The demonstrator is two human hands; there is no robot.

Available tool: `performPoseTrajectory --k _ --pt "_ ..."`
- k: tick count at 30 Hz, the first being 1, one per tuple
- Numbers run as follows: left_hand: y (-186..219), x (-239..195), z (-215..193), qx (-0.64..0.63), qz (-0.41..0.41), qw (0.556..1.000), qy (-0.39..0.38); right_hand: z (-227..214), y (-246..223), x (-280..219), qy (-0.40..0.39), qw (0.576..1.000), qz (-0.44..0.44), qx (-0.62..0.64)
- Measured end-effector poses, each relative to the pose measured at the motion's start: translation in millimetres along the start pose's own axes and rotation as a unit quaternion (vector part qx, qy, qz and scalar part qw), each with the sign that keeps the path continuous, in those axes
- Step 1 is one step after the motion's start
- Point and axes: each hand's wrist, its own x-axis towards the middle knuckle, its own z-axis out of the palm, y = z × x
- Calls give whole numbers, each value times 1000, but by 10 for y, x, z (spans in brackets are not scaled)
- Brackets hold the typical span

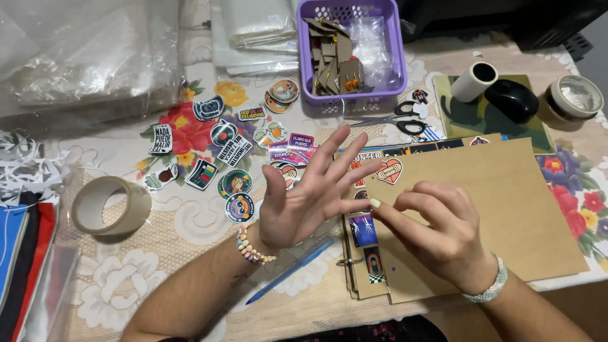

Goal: The person uses scissors to trim a sticker and then places it onto a decorated page in a ring binder. They then flip through the binder, select a heart-shaped sticker, and attach it to a brown paper sheet before closing the binder.

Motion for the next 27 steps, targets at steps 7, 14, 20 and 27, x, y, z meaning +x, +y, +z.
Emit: performPoseTrajectory --k 7,14,20,27 --pt "154 -63 36 102 3 994 -36 13 -82 4 9 1000 29 4" --pt "369 -45 -485 694 -53 716 44 -52 -137 19 42 992 94 68" --pt "48 -100 -1230 872 -287 385 97 -183 -84 -187 65 987 139 52" --pt "68 -104 -1370 801 -341 468 155 -265 4 -457 77 976 198 34"
